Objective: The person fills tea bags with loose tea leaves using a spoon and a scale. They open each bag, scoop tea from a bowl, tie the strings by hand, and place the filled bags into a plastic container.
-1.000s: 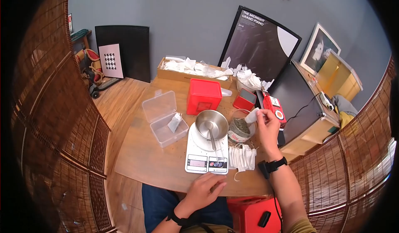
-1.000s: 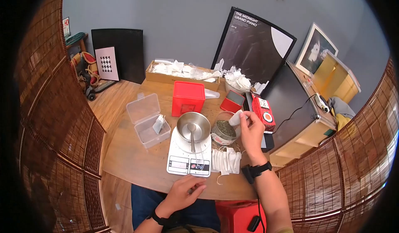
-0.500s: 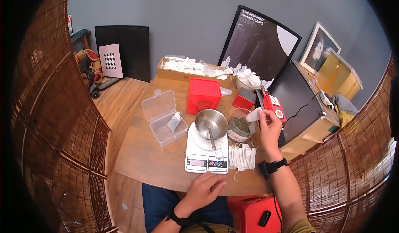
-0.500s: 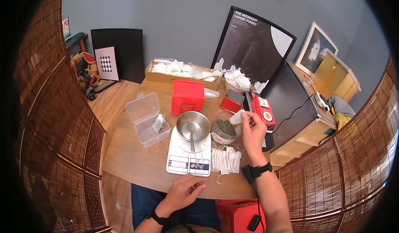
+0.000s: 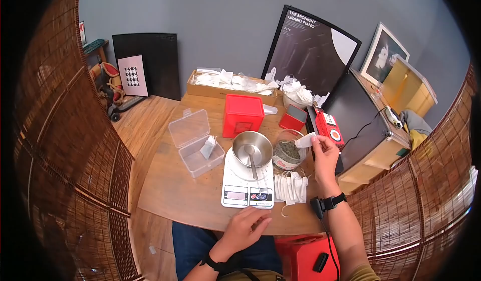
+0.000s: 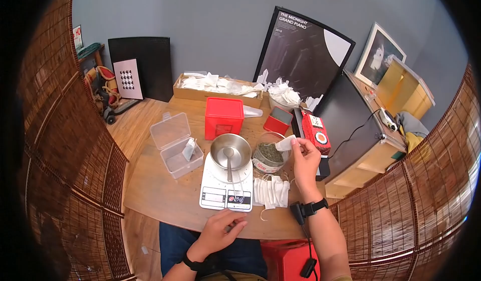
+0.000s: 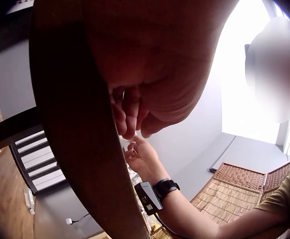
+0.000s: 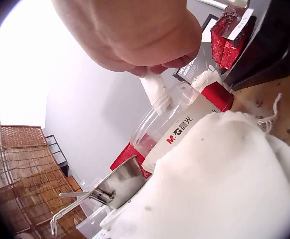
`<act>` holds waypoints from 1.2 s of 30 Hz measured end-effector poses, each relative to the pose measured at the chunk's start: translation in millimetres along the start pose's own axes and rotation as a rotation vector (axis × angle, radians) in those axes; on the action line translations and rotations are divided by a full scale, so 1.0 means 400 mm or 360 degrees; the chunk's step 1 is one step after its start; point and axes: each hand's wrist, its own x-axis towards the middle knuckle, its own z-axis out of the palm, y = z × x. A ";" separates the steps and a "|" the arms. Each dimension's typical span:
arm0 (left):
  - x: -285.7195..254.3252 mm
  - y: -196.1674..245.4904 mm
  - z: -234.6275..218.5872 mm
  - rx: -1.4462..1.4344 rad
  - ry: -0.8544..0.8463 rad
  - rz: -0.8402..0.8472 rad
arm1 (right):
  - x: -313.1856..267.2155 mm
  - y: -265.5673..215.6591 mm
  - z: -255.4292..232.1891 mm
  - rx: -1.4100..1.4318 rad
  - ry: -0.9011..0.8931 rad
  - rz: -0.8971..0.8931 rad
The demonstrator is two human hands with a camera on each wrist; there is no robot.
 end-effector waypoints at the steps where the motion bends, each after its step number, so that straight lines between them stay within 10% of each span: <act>1: 0.000 0.003 -0.002 0.0001 -0.0018 -0.0042 | 0.002 0.000 -0.003 -0.0012 0.0007 -0.0004; 19: 0.005 0.002 -0.006 0.0058 -0.0068 -0.0002 | -0.182 -0.042 -0.180 -0.0361 0.0057 -0.0237; 24: 0.008 0.013 -0.007 0.0046 -0.0083 -0.0017 | -0.299 -0.077 -0.197 -0.0989 -0.0679 -0.0460; 36: 0.007 0.009 -0.009 0.0079 -0.0085 0.0020 | -0.311 -0.063 -0.133 -0.1251 -0.0613 -0.0339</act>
